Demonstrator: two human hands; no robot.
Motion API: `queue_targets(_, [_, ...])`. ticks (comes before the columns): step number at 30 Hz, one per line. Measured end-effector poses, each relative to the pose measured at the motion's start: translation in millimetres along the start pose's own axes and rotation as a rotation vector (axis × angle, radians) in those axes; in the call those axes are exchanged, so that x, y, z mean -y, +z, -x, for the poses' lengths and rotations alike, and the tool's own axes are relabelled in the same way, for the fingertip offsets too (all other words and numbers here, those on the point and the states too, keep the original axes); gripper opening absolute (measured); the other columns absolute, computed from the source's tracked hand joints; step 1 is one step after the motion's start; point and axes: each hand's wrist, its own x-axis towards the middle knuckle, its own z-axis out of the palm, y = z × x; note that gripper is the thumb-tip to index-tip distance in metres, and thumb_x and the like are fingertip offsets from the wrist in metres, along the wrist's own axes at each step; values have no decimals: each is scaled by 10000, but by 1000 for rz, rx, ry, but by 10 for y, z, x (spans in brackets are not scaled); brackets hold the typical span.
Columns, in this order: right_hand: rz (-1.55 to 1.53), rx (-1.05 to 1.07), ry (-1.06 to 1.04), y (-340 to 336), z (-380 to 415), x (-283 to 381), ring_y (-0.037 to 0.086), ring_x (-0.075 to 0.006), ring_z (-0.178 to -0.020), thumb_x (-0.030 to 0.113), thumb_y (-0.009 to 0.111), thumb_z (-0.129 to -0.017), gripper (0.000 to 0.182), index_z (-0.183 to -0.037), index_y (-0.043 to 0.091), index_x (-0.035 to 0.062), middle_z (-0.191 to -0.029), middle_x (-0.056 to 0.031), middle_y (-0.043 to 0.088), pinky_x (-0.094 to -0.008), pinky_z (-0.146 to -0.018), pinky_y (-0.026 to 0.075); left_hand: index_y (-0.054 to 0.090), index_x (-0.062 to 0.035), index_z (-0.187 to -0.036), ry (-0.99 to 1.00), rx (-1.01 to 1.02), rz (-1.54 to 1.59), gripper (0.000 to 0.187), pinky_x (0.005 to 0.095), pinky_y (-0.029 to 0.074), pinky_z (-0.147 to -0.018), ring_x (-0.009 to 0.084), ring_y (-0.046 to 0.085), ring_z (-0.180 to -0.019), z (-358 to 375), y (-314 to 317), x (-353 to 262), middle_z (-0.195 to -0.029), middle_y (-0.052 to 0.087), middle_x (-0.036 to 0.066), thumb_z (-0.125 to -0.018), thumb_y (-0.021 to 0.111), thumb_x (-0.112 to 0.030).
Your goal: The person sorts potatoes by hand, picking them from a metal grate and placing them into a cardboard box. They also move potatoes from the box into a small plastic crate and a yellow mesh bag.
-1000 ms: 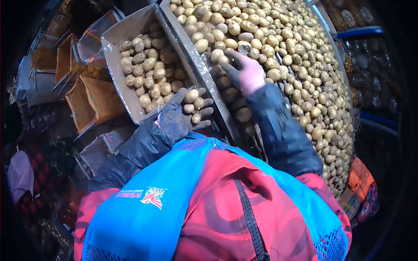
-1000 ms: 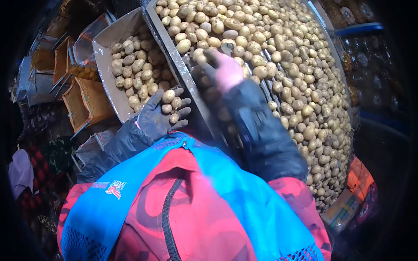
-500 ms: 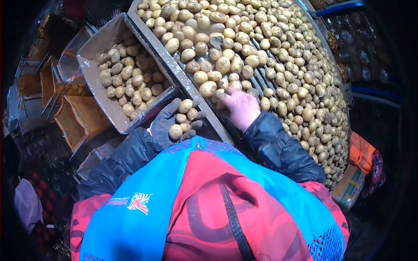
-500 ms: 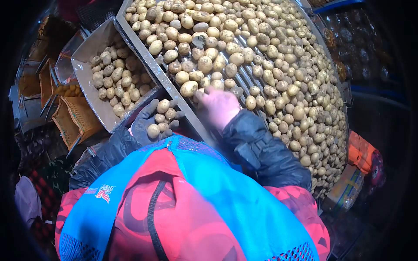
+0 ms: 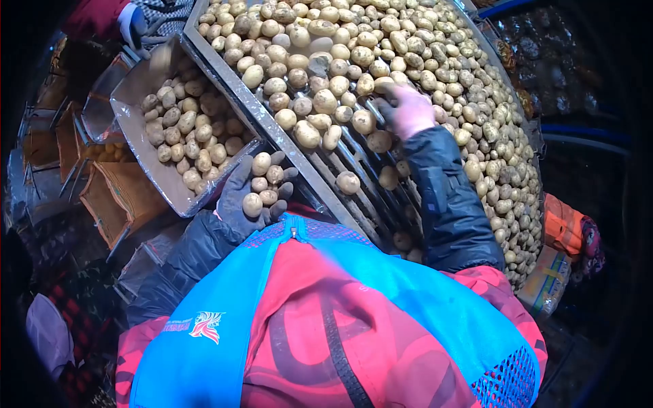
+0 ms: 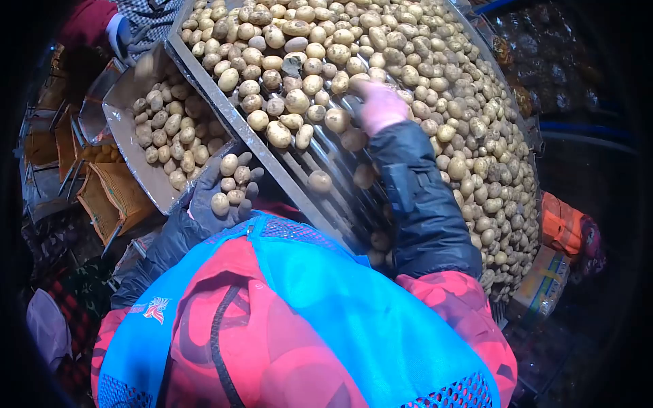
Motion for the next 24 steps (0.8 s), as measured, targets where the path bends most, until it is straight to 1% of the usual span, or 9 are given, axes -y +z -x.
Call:
queue_targets(2, [210, -26, -265, 233, -188, 149, 671, -307, -1018, 313, 669, -889, 331, -1201, 682, 206, -1101, -114, 693, -409, -895, 526, 358, -115, -1502, 61, 33, -111, 632, 459, 589, -891, 287, 607, -1171, -27, -17, -26, -1381, 541, 154, -1028, 405, -530])
queue_targets(6, [305, 392, -139, 267, -663, 342, 688, -294, -1022, 330, 702, -827, 356, -1158, 704, 197, -1073, -120, 722, -406, -875, 540, 459, -162, -1440, 88, 2, -140, 517, 516, 535, -969, 296, 601, -1199, -7, 109, -34, -1352, 576, 138, -1043, 411, -488])
queue_targets(10, [-40, 213, -91, 328, -553, 52, 711, -288, -911, 346, 728, -802, 361, -1045, 739, 79, -982, -158, 734, -378, -836, 549, 410, -148, -1482, 142, -34, -194, 566, 546, 459, -1060, 308, 527, -1301, -23, 177, -22, -1433, 510, 147, -1038, 409, -500])
queue_targets(14, [-826, 327, -9, 173, 192, 386, 634, -128, -781, 250, 785, -841, 427, -1204, 676, 51, -961, -77, 717, -294, -708, 534, 348, -148, -1523, 132, 43, -120, 595, 588, 408, -1092, 319, 439, -1383, -135, 91, -44, -1479, 462, 136, -1038, 410, -488])
queue_targets(17, [-693, 466, -165, 152, 361, 652, 643, -123, -829, 214, 793, -829, 453, -1248, 664, 100, -929, -67, 702, -291, -720, 531, 388, -154, -1499, 148, 20, -110, 584, 615, 426, -1057, 312, 412, -1400, -156, 154, -17, -1412, 509, 83, -1018, 459, -479])
queue_targets(18, [-716, 399, -197, 239, 295, 669, 691, -200, -856, 256, 745, -861, 410, -1236, 668, 111, -929, -99, 709, -346, -742, 549, 405, -157, -1487, 162, 81, -147, 576, 614, 438, -1044, 309, 411, -1400, -146, 150, -18, -1390, 520, 70, -1014, 470, -479])
queue_targets(20, [20, 14, -396, 347, 192, 738, 687, -274, -868, 157, 664, -877, 286, -1151, 667, 78, -948, -137, 694, -391, -765, 536, 435, -160, -1469, 181, 48, -161, 576, 603, 471, -1010, 305, 486, -1338, -140, 71, -11, -1294, 573, 46, -1001, 496, -491])
queue_targets(22, [237, 133, -370, 702, 39, 668, 681, -343, -922, 83, 562, -807, 221, -1001, 664, 115, -940, -152, 683, -480, -761, 535, 505, -162, -1396, 293, -218, -467, 522, 578, 501, -975, 288, 569, -1244, -108, 30, 13, -1201, 612, 28, -994, 514, -494])
queue_targets(24, [300, 201, -406, 719, -21, 737, 681, -354, -923, 80, 556, -798, 262, -1038, 651, 121, -939, -158, 684, -489, -768, 538, 592, -155, -1215, 129, -24, -132, 355, 512, 554, -896, 240, 635, -1090, -69, -42, -81, -1109, 631, 13, -989, 557, -426])
